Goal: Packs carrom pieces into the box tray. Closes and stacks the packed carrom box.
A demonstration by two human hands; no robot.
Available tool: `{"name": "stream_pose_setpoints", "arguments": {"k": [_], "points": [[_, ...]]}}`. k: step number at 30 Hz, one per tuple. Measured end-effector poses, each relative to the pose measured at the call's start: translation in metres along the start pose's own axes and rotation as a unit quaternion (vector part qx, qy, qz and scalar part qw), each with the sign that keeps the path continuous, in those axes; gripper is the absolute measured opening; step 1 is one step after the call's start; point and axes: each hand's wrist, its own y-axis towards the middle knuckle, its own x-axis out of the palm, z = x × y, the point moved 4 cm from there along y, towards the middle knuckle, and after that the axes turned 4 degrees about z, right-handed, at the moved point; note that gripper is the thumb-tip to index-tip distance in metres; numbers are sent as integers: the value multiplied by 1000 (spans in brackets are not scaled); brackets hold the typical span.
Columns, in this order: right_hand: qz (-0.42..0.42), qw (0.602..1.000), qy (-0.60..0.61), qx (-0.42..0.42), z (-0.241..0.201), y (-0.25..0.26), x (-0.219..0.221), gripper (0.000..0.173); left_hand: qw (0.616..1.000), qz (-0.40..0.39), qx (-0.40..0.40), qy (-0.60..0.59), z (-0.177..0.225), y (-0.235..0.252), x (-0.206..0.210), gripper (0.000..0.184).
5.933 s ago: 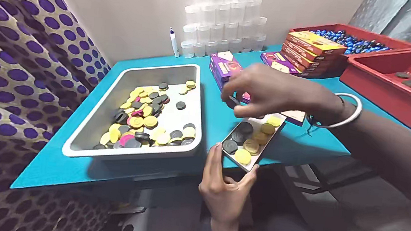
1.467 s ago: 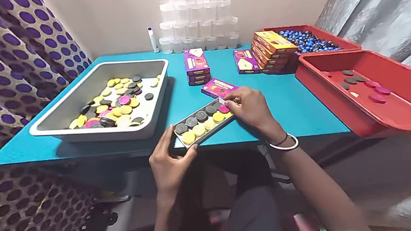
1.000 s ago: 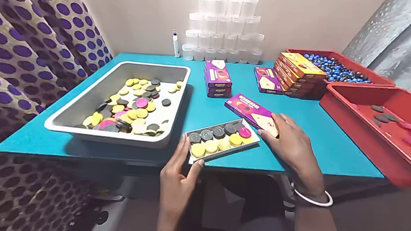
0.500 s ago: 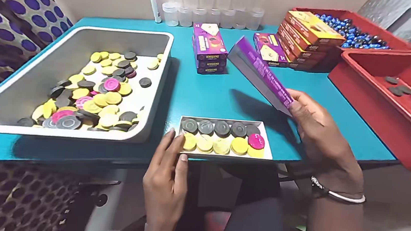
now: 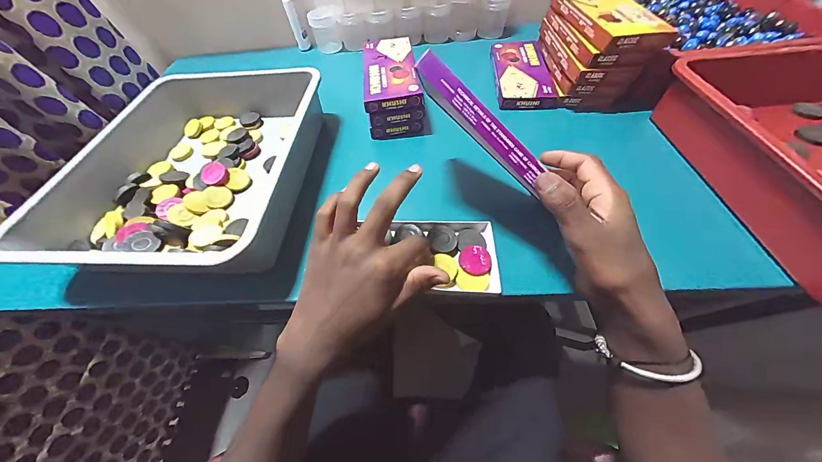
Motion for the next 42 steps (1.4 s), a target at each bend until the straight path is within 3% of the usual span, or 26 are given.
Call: {"name": "stream_pose_setpoints", "arguments": {"k": [25,27,31,36,42], "points": [[-15,1000,10,5,-3,-2,0,44,999,-3,11,-40,-4,0,6,56],[-40,998,-9,-36,-3,0,0,50,997,41,-10,-57,-8,-6,-7,55],[-107,985,-36,-134,-9,9,10,63,981,124,-134,-64,-21,-52,-36,57],[-168,941,-77,-284,-14,10,24,76,956,120,-266,13,-7,-94,-24,81],[-177,903,-170,-352,-14,1,40,56,942,172,-287,-1,-6,-93,-11,77]]}}
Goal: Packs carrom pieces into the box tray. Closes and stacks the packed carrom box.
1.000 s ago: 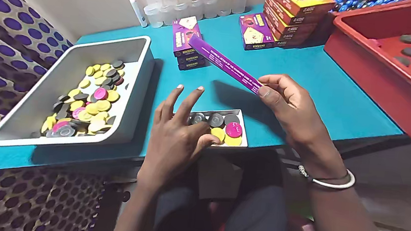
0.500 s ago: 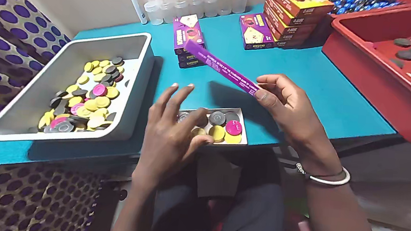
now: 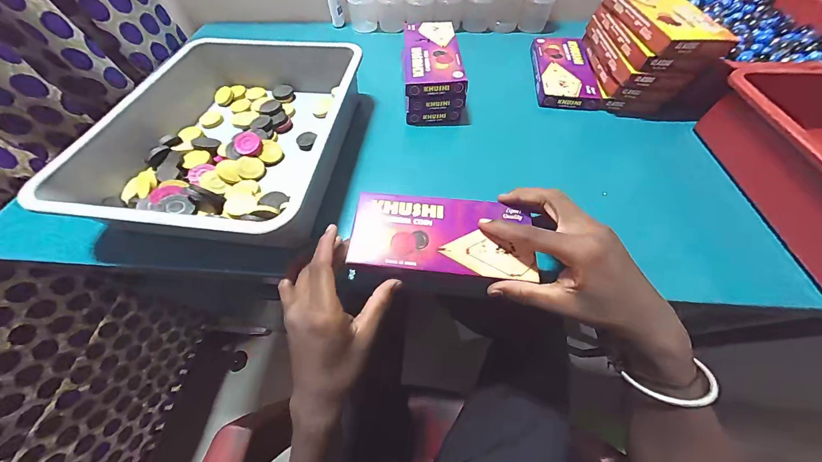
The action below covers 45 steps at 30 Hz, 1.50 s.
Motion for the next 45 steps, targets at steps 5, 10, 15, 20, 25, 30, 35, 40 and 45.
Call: {"name": "stream_pose_setpoints", "arguments": {"k": [5,10,15,20,25,30,35,40,45], "points": [[-17,999,-25,28,1,-2,3,51,1000,-6,27,-11,-2,-4,6,70],[-28,995,-77,59,-12,-5,7,46,998,-42,27,37,0,-2,7,54],[-52,994,-78,64,-11,-8,7,54,992,-83,19,95,15,6,6,58],[-140,979,-133,66,-30,-13,-7,58,983,-144,14,115,15,22,14,57],[-132,953,-242,129,-73,-15,-4,54,984,-147,99,20,41,40,31,33],[-151,941,-262,151,-90,-20,-12,49,943,-204,241,-107,66,2,34,82],[-75,952,-288,70,-104,-31,-30,49,950,-100,283,-83,66,-10,31,28],[196,947,-243,72,-118,-43,-94,43,941,-105,301,-116,84,37,31,32],[399,903,-135,85,-110,-68,-130,44,919,-126,342,-154,133,136,57,37]]}}
